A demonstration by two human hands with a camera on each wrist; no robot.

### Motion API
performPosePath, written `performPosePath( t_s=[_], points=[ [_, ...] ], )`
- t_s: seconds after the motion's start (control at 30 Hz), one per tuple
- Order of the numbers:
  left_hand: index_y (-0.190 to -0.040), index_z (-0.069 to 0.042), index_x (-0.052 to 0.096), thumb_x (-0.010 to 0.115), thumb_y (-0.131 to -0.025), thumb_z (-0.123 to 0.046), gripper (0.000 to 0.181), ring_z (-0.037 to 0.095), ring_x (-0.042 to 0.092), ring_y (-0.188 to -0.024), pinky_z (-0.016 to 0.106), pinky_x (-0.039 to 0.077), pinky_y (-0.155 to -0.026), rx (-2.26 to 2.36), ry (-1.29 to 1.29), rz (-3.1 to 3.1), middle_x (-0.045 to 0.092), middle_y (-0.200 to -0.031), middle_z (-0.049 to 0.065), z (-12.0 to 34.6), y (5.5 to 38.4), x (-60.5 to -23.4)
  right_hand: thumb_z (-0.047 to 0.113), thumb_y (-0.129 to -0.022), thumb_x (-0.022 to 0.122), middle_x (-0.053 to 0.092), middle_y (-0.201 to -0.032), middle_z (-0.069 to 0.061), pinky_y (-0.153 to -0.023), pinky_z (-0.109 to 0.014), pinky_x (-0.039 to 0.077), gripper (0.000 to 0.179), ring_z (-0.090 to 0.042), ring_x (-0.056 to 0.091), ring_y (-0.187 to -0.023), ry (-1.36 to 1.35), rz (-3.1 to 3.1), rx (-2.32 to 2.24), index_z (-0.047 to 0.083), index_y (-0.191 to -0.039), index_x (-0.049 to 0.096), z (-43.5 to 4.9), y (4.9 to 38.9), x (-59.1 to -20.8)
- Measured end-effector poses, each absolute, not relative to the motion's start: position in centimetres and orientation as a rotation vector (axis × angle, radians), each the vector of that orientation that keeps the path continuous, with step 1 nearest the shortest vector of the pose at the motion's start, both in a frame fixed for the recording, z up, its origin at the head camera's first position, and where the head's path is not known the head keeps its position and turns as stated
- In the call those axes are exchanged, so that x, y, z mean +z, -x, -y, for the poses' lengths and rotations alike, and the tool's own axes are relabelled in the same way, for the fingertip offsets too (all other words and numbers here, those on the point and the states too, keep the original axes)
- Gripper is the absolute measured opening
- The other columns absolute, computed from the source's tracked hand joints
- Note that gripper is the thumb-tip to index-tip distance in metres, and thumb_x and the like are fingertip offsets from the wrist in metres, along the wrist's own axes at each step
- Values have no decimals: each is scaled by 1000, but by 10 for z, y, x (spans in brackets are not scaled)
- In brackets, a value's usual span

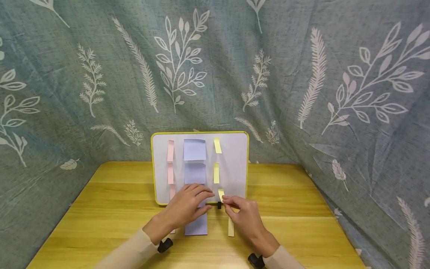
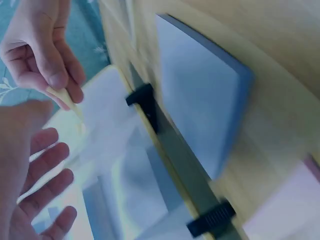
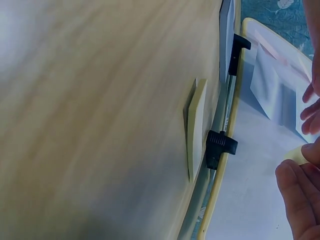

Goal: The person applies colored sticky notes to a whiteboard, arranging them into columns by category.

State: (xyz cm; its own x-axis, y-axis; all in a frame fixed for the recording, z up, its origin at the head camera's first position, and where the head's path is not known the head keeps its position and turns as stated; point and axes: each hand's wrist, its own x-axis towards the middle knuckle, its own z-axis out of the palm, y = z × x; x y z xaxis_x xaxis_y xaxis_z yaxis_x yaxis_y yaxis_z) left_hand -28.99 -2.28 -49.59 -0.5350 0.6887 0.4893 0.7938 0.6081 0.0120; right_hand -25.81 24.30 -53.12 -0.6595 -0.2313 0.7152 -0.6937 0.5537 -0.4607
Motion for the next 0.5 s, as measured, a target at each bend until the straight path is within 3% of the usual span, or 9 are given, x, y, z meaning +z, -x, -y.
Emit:
performPosePath(
  t_s=[0.3,0.5],
  points=[
    [-160,-18,69,82,-110,-48,60,24,67,-152,48,55,-128,-242,1267,2358,70,-162,-1,34,294,-504,-19,-87,92,91,-112,-15,-82,-21,69,23,-28,91,-94,-764,2191,1002,0,-101,88,-236,264,-532],
    [-169,-19,59,75,-114,-54,67,25,61,-159,51,51,-134,-198,1289,2405,64,-170,-1,33,294,-508,-18,-86,93,91,-111,-14,-81,-21,69,24,-28,91,-92,-759,2196,975,-1,-103,88,-233,268,-533]
  ],
)
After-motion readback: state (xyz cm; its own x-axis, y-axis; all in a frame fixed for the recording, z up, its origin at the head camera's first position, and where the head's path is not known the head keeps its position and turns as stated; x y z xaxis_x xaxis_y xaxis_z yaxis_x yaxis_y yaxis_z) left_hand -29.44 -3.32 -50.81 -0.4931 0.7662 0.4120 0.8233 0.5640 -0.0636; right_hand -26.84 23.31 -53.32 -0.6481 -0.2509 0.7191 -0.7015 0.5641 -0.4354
